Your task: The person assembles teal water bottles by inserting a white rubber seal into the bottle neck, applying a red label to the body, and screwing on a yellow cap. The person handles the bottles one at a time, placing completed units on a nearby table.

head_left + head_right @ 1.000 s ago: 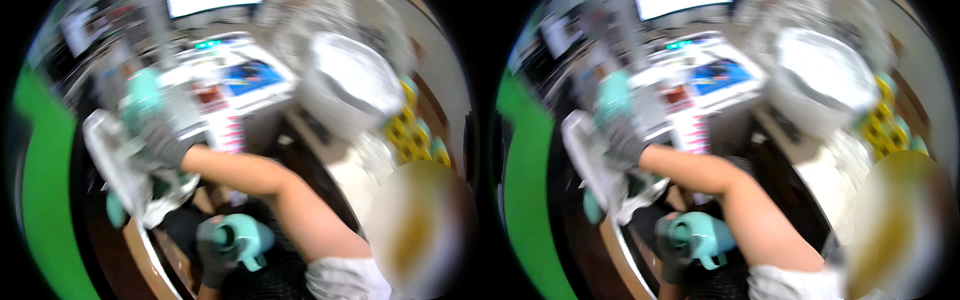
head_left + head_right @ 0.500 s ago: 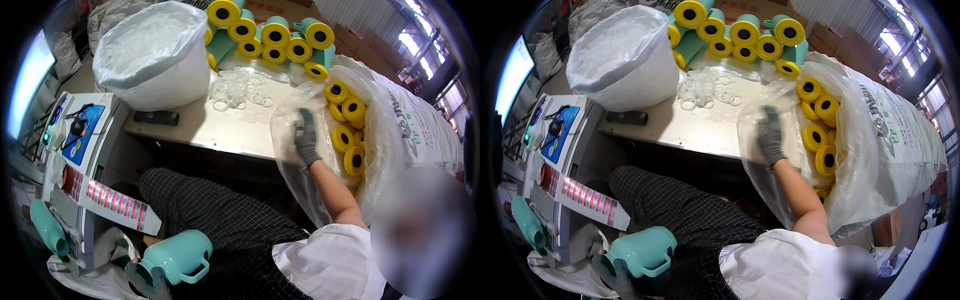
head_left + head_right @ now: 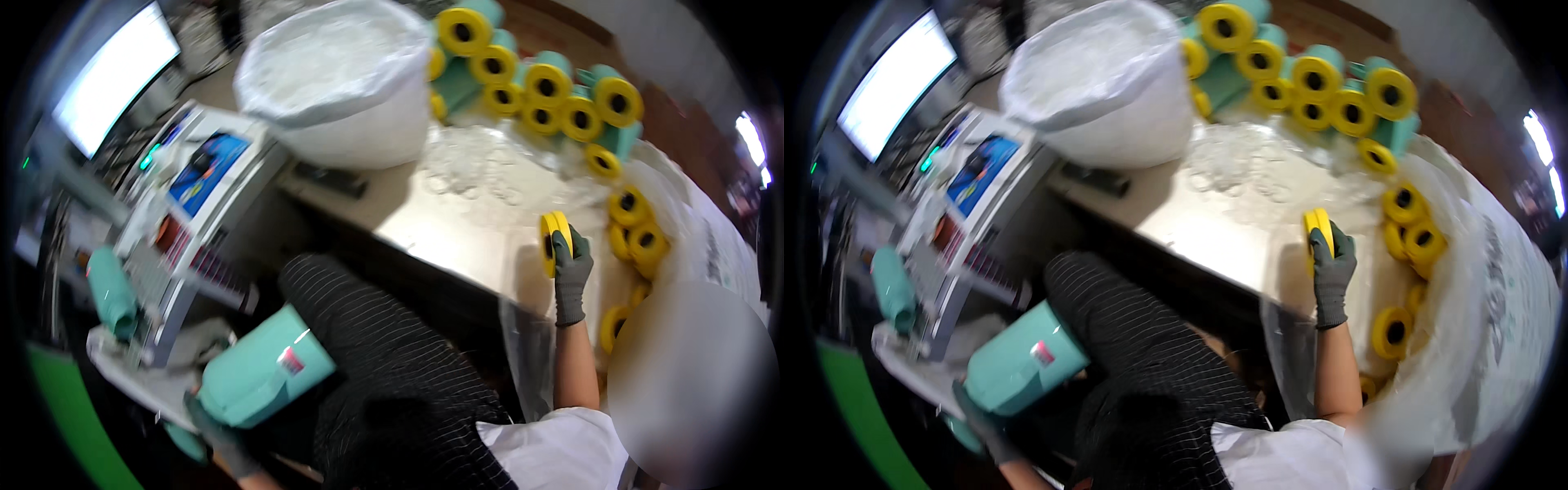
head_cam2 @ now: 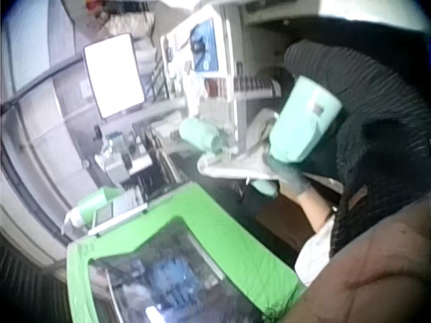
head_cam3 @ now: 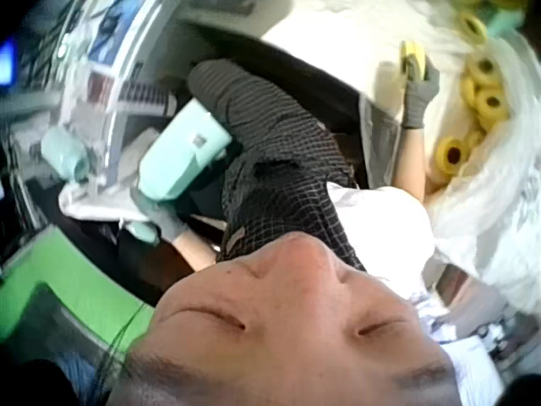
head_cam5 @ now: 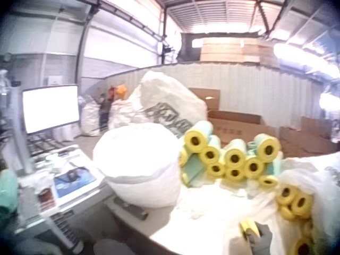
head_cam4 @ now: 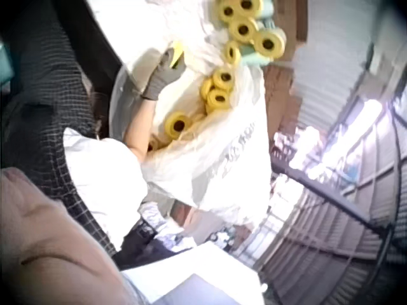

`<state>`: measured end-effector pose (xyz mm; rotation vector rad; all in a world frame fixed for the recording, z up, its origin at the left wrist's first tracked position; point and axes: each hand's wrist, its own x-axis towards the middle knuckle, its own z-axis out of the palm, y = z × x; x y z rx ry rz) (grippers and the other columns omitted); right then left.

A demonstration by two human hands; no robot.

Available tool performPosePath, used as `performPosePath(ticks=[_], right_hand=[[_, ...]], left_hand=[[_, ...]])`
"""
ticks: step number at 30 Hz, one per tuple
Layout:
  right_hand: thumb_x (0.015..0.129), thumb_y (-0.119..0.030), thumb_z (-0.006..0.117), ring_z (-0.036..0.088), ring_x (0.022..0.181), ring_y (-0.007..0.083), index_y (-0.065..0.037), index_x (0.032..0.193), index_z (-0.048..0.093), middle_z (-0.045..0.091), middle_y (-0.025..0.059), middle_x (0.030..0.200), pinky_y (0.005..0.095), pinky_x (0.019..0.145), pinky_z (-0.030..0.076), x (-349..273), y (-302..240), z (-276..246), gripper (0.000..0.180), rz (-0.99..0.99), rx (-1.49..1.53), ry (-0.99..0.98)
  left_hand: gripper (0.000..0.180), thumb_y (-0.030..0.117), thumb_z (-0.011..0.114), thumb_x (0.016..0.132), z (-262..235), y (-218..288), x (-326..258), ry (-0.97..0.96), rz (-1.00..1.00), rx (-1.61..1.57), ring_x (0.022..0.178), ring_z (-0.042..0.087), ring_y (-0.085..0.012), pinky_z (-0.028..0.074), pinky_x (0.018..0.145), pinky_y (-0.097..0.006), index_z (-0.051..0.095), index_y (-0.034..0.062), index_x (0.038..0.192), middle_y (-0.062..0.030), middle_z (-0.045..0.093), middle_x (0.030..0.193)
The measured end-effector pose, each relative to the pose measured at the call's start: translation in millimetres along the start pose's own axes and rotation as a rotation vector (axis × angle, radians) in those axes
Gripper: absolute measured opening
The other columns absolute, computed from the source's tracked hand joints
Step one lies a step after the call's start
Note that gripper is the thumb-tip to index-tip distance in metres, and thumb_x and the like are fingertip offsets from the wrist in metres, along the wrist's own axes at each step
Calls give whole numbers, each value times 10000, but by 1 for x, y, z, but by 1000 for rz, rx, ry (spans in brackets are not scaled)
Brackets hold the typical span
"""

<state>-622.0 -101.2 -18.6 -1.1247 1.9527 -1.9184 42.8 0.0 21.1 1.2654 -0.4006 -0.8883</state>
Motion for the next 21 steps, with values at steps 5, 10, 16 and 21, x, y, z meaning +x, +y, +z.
performPosePath(ticks=[5,10,16,21], right_hand=[[977,-261,688,662,828,160,15,1255,676,699,112,921,313,743,554,-101,-126,190,392,91,246,-522],[796,-266,824,586,925,249,3,1309,691,588,122,1019,353,822,496,-151,-187,228,594,-596,442,-856],[853,-400,815,553,859,228,34,1245,699,599,110,984,340,759,480,-160,-170,219,596,-712,528,-892],[931,-457,708,552,857,226,45,1254,687,579,119,962,340,755,480,-167,-170,209,598,-659,495,-894]], left_hand=[[314,267,424,1129,39,-67,-7,-63,170,-45,1038,626,-136,496,963,-297,634,45,1204,-20,674,1104],[374,347,447,1118,40,-86,-20,-79,-24,-379,1163,625,-198,513,1027,-345,610,62,1299,-64,655,1260],[411,367,415,1129,16,-111,-21,-127,-67,-229,1182,632,-248,523,1050,-381,558,51,1349,-96,645,1286],[397,349,403,1132,15,-123,-25,-82,301,297,1088,652,-232,531,960,-341,560,33,1314,-96,651,1222]])
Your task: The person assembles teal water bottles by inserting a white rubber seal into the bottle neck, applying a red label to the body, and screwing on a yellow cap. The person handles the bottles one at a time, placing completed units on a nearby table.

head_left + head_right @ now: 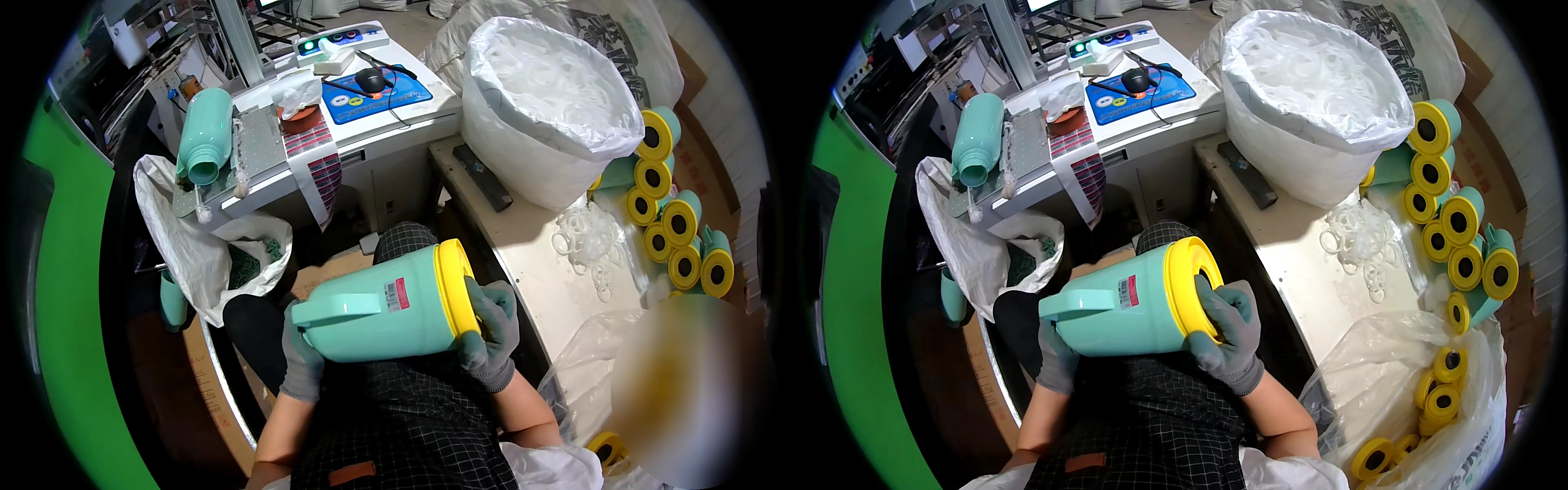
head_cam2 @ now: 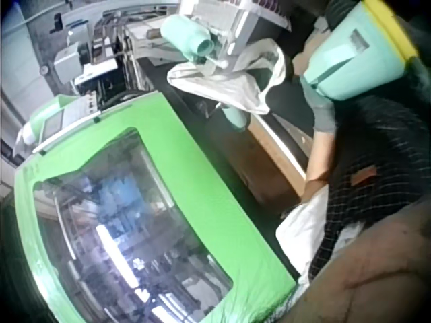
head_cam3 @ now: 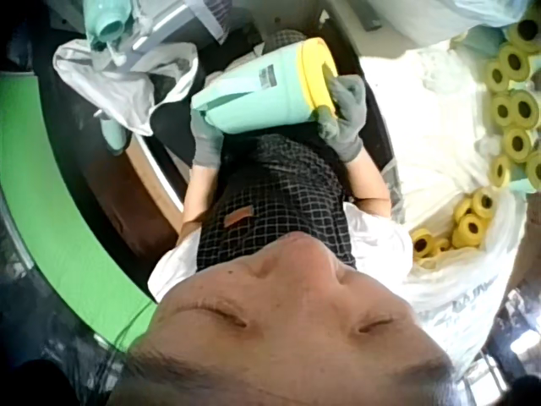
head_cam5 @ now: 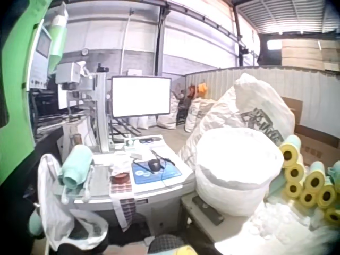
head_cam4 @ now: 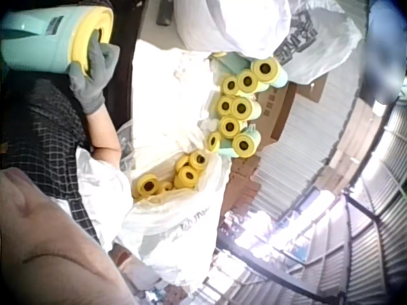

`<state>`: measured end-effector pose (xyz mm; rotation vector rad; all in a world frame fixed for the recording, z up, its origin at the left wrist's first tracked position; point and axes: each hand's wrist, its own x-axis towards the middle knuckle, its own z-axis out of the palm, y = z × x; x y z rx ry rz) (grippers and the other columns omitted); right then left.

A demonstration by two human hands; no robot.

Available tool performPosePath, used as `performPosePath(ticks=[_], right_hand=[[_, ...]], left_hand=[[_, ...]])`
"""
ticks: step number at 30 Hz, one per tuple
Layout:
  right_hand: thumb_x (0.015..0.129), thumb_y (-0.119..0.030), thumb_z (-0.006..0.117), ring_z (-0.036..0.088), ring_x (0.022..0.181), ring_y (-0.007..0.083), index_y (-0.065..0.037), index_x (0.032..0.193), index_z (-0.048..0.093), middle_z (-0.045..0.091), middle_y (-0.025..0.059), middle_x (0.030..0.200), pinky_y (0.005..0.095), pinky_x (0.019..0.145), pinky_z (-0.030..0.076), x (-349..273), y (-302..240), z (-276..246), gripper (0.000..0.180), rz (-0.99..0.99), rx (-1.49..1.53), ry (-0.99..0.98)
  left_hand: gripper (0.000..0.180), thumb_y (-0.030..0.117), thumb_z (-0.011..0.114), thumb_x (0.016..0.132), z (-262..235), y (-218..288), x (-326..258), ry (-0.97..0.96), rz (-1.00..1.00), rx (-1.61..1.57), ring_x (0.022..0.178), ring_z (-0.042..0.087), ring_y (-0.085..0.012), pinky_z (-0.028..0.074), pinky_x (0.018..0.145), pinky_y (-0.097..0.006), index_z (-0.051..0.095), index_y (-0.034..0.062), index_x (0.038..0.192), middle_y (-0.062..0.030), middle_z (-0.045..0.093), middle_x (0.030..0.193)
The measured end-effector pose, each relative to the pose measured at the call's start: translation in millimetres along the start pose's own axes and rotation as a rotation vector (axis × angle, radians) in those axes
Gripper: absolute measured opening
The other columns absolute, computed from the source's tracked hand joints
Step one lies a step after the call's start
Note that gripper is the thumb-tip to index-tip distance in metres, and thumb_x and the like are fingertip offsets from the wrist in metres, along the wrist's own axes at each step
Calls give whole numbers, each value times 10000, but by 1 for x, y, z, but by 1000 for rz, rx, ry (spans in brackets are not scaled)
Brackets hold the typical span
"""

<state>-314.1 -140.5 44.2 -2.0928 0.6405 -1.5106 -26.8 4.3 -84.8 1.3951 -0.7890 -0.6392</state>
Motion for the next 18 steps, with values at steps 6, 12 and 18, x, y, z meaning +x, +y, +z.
performPosePath(ticks=[6,12,18], right_hand=[[1038,-498,529,586,936,197,85,1300,629,656,107,1044,344,874,491,-9,-1,7,647,345,59,97],[1043,-650,458,665,1061,206,56,1384,554,683,135,1234,346,937,535,-19,27,-12,790,700,367,216],[1063,-495,532,661,1076,215,71,1308,612,701,146,1183,364,949,536,-17,-1,-24,622,700,222,341]], left_hand=[[381,334,486,1069,13,58,9,220,88,62,1007,627,-180,504,884,-332,576,1,1230,-84,628,1119],[489,489,525,1003,44,155,5,123,471,285,998,550,-142,460,913,-297,546,21,1145,-52,547,1076],[257,258,430,1024,63,114,41,57,139,-1,985,532,-154,448,913,-313,547,33,1058,-49,541,1067]])
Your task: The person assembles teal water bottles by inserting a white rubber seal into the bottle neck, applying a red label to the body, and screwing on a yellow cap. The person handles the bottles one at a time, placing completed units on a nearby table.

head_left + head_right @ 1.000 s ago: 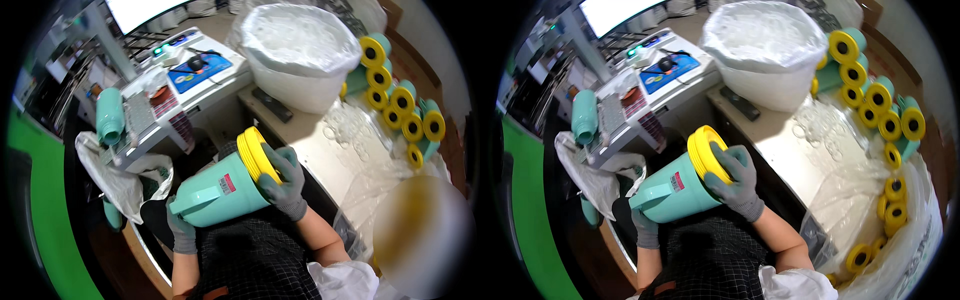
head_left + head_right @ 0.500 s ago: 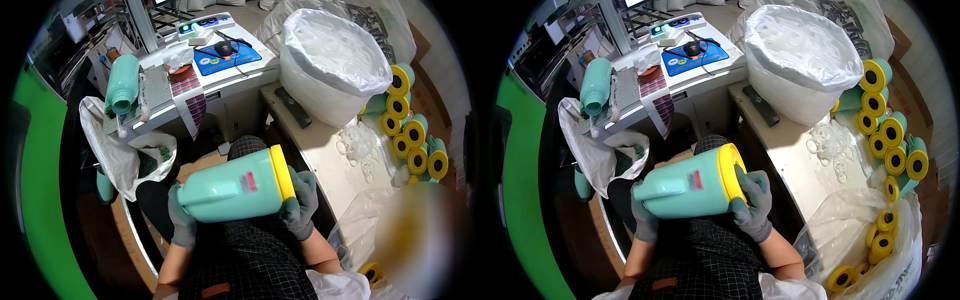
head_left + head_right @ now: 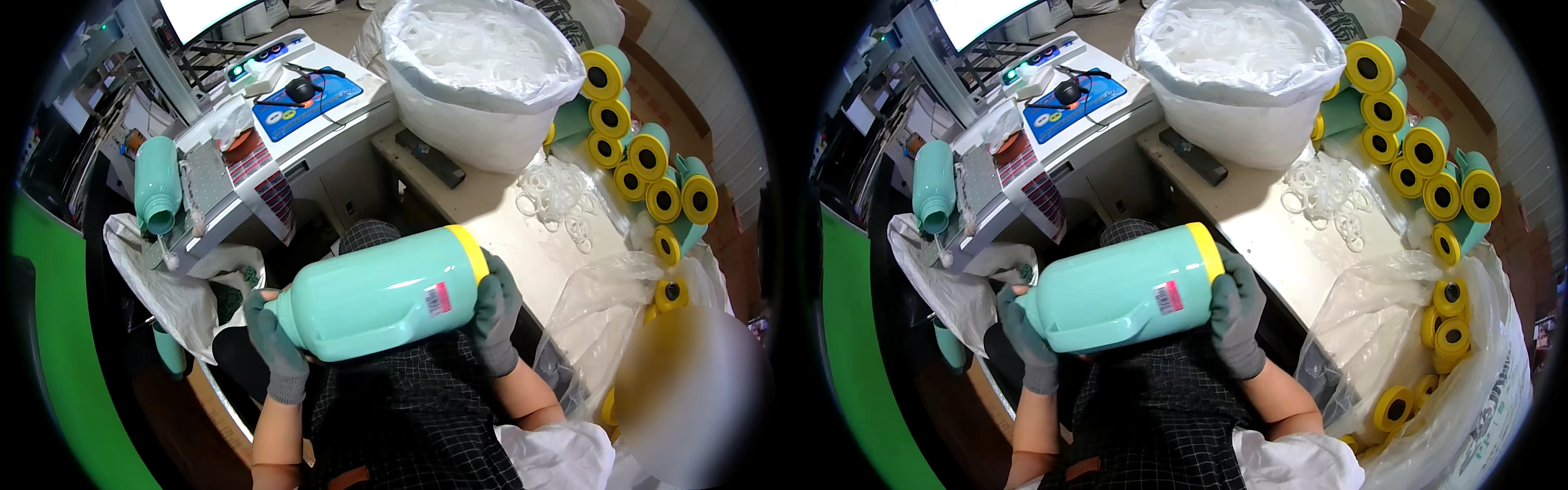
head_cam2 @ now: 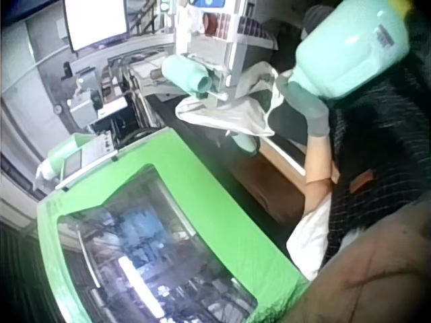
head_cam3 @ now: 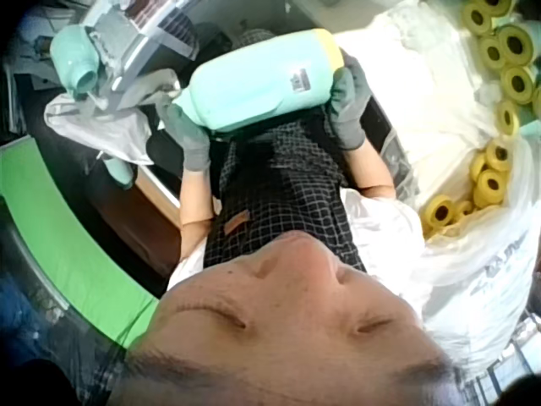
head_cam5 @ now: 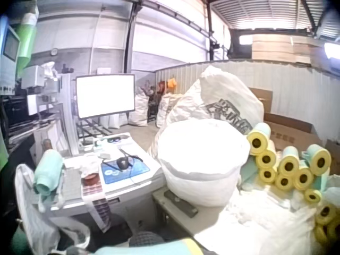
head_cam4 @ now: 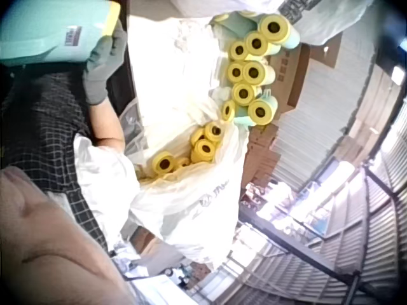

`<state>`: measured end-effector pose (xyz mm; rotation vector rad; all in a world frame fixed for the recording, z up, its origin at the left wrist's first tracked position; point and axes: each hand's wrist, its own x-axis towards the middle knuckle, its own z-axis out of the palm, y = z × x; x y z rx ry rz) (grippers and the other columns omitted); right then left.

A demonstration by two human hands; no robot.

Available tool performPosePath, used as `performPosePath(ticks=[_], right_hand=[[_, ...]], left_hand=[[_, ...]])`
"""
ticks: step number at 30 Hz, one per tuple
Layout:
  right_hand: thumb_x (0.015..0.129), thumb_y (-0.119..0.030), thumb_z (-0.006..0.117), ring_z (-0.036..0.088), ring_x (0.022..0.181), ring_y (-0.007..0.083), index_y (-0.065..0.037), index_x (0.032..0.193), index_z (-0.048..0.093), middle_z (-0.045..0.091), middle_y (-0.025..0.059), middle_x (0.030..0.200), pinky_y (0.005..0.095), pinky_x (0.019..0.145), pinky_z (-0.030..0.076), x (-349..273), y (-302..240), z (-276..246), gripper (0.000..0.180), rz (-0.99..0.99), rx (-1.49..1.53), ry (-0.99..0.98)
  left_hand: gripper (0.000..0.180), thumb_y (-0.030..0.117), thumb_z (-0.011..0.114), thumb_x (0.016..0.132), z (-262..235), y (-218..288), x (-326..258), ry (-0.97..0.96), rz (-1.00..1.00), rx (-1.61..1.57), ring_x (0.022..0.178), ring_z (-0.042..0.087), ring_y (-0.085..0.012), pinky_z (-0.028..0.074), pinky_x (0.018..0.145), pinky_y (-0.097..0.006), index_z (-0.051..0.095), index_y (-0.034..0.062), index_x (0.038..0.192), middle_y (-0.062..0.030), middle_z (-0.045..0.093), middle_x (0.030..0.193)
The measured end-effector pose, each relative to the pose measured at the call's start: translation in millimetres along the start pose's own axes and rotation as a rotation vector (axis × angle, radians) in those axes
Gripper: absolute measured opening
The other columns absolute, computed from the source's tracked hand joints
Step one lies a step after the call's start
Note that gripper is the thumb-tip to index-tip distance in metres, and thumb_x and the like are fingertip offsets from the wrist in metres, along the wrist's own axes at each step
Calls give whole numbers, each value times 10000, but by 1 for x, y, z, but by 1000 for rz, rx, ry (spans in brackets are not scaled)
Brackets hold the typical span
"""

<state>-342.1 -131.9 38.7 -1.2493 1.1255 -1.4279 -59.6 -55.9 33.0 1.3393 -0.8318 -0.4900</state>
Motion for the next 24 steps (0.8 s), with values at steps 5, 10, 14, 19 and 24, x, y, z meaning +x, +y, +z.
performPosePath(ticks=[5,10,14,19,24], right_hand=[[926,-226,682,592,859,188,80,1197,685,631,126,994,327,809,506,-4,-4,-2,409,-329,-227,2],[795,-325,811,585,786,237,5,1208,729,600,102,921,362,710,494,-8,-43,-7,534,-697,-433,-332],[814,-314,788,583,806,244,30,1244,682,611,121,918,355,722,495,-1,-11,-12,561,-666,-299,-268],[1065,-264,573,644,991,162,71,1276,622,688,119,1106,294,853,553,13,49,-38,399,132,-18,-83],[1047,-328,633,630,1022,173,58,1266,649,687,97,1139,303,929,530,26,26,-47,444,350,258,87]], left_hand=[[289,271,396,1099,-15,-99,-10,-41,-330,-267,1057,600,-176,513,941,-330,569,60,1197,-59,601,1151],[460,362,433,1118,-35,-121,-21,-354,-784,-816,1279,607,-268,516,1086,-395,518,85,1476,-123,604,1427],[433,325,399,1134,-40,-113,-24,-325,-567,-726,1272,606,-235,537,1055,-377,504,71,1469,-96,592,1428],[387,207,542,933,23,-3,-27,-155,261,122,1131,508,-201,406,1050,-353,535,-10,1254,-83,529,1209],[609,178,553,915,35,-7,-23,-255,-65,-156,1255,499,-244,411,1101,-402,390,12,1478,-121,464,1371]])
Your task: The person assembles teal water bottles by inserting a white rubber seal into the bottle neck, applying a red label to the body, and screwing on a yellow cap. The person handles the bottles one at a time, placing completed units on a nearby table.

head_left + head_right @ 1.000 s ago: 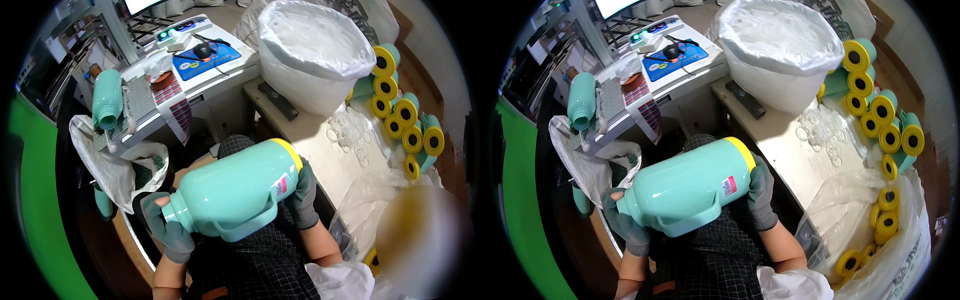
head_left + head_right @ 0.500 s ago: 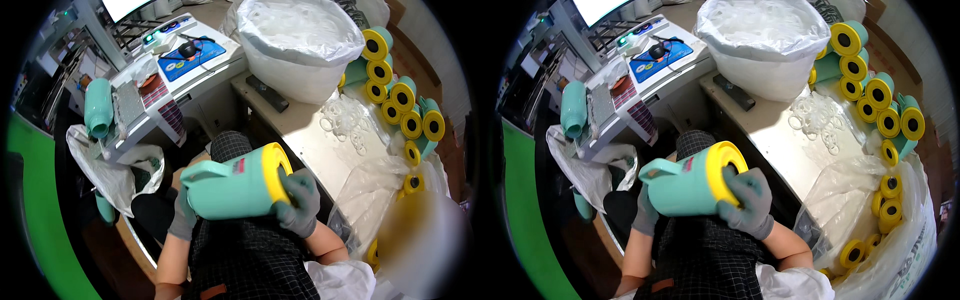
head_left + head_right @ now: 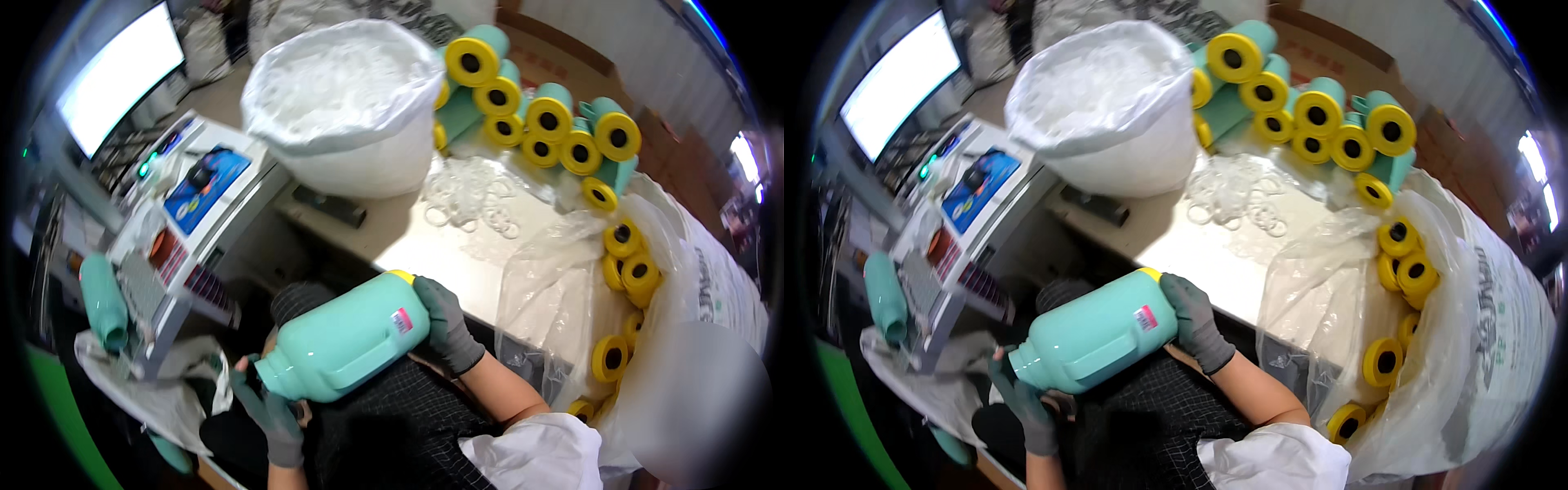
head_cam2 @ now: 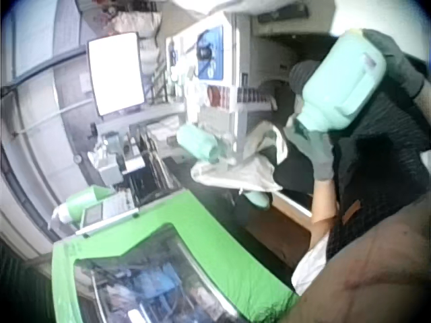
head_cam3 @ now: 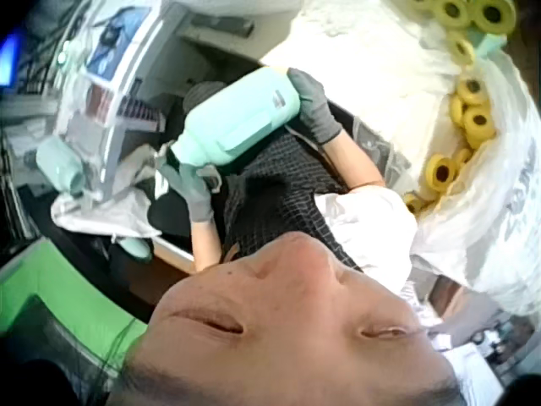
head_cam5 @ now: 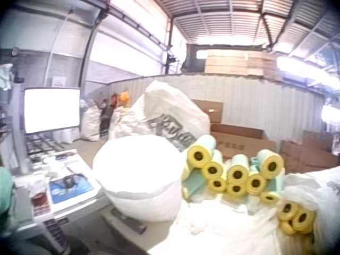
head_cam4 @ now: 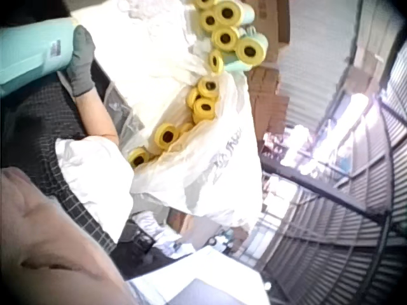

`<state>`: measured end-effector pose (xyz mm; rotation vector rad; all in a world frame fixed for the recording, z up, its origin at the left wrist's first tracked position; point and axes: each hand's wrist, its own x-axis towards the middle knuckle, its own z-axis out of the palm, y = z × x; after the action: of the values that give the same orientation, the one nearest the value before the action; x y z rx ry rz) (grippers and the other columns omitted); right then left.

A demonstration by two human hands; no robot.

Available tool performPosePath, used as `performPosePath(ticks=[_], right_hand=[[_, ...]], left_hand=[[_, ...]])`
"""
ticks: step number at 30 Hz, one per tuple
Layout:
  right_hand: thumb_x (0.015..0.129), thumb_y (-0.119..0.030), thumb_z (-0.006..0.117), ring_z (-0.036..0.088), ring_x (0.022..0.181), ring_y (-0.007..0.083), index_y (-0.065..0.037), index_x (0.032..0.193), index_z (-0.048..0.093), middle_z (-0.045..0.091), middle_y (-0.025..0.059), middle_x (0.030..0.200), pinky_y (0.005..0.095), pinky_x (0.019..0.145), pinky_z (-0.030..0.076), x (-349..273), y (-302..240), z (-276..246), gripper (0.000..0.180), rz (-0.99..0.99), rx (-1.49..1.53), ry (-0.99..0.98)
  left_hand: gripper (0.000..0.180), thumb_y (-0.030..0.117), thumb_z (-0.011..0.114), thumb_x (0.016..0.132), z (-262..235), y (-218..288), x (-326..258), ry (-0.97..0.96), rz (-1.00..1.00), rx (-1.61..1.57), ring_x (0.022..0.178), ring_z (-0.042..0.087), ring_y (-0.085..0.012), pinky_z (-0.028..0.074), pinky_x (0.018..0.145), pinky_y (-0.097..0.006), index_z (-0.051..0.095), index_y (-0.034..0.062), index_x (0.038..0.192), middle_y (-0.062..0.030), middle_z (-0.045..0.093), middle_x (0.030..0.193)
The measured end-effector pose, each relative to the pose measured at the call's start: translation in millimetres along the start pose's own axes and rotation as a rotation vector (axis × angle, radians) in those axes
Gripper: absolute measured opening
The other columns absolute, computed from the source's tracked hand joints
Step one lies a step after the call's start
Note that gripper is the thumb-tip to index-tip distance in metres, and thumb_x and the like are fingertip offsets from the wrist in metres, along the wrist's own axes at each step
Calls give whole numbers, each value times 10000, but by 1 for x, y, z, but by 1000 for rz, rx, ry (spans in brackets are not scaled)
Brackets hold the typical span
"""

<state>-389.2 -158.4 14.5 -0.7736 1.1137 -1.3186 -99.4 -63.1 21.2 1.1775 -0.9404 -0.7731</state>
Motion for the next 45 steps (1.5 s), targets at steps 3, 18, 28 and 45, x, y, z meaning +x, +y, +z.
performPosePath(ticks=[3,18,28,45], right_hand=[[1073,-436,548,620,1159,236,11,1402,570,638,137,1315,379,1034,519,43,4,-71,556,-77,593,47],[845,-537,798,574,1165,418,-20,1480,417,480,241,1297,503,984,501,303,-332,-165,903,-1075,-691,1478],[831,-476,794,539,1224,442,-95,1585,287,467,291,1350,511,1046,450,357,-287,-114,985,-861,-849,1318],[974,-1,623,561,1169,225,43,1468,476,578,126,1319,340,1046,442,-42,91,119,517,-587,-614,-645]], left_hand=[[692,422,609,984,23,-1,3,-114,276,232,1218,528,-233,450,1017,-384,390,19,1502,-115,470,1424],[380,156,699,943,12,-53,8,-113,-264,512,1012,610,-200,507,888,-341,592,15,1279,-123,609,1212],[443,178,774,889,16,-76,3,-283,-54,752,949,630,-244,523,837,-388,607,35,1273,-101,647,1126],[554,284,724,906,-300,-81,-79,1061,-277,797,1225,534,-404,430,1060,-478,537,-33,1320,-238,577,1286]])
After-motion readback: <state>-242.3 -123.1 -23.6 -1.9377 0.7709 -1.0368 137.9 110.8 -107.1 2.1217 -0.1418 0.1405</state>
